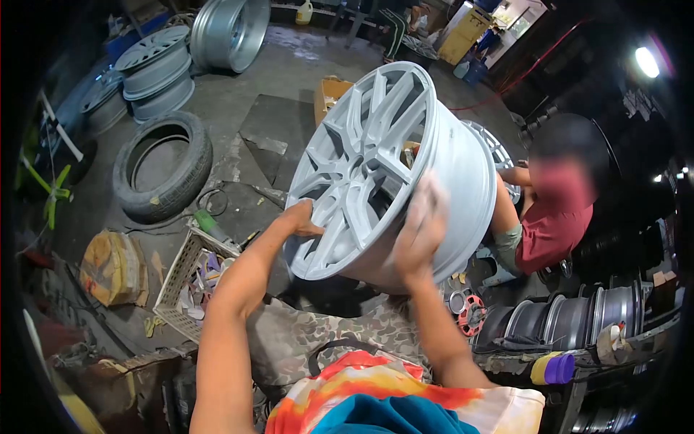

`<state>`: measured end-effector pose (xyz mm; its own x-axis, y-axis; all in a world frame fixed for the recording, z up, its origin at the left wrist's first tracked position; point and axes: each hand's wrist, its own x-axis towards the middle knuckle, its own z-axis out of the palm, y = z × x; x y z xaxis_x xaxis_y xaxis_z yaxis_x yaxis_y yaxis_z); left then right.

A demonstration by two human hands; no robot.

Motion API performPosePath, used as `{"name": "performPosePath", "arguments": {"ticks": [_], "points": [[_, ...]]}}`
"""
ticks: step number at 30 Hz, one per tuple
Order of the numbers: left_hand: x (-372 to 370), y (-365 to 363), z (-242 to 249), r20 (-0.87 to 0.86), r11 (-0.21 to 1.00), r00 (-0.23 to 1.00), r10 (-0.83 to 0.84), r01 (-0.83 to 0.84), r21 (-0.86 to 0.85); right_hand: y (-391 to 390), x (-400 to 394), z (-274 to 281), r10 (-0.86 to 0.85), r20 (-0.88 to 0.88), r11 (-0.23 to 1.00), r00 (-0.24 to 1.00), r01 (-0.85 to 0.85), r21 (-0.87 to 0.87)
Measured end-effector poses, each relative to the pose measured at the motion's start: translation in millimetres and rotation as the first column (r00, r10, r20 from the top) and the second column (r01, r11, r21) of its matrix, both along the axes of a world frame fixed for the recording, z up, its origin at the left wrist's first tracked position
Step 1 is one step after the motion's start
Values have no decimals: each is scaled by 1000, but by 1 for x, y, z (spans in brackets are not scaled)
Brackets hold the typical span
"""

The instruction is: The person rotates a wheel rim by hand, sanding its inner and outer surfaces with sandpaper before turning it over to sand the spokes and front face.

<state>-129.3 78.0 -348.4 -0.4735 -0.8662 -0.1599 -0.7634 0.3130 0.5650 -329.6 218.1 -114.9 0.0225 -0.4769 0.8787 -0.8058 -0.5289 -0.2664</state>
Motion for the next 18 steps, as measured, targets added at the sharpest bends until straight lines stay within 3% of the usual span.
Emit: {"name": "performPosePath", "arguments": {"ticks": [1,2,4,5,7,9,11,12,14,15,16,17,18], "points": [[2,1,3,4,1000,1000,-1,1,7,-28,-8,22,-63,6,998,998,62,21],[2,1,6,3,1000,1000,9,-9,3,-57,-16,44,10,186,988,983,-38,149],[-2,2,6,6,998,1000,-13,14,-53,-128,-39,79,133,189,983,973,-154,103],[-2,1,1,6,999,1000,-15,16,-51,-159,-53,89,170,289,938,942,-244,244],[-2,-4,-2,2,997,1000,-19,19,-74,-202,-66,101,60,424,823,904,-285,491],[-3,-8,2,3,999,1000,-6,6,-46,-204,-74,93,82,384,873,920,-252,418],[0,-11,6,2,1000,1000,16,-16,-11,-162,-54,85,147,270,964,952,-199,177],[1,-15,6,-10,998,999,32,-32,53,-116,-26,83,227,238,964,944,-252,82],[2,-20,4,-21,992,999,35,-32,126,-51,5,46,195,131,981,972,-191,-39],[5,-22,4,-50,985,999,18,-9,175,-21,10,9,110,59,993,992,-107,-51],[3,-21,7,-78,975,997,-3,20,222,8,18,-16,30,-123,992,992,-45,-122],[3,-17,22,-67,959,998,-15,34,283,36,28,-53,71,-3,995,997,-71,-72],[-1,-21,17,-66,959,997,-27,45,279,60,35,-67,180,-32,982,983,-182,-50]]}}
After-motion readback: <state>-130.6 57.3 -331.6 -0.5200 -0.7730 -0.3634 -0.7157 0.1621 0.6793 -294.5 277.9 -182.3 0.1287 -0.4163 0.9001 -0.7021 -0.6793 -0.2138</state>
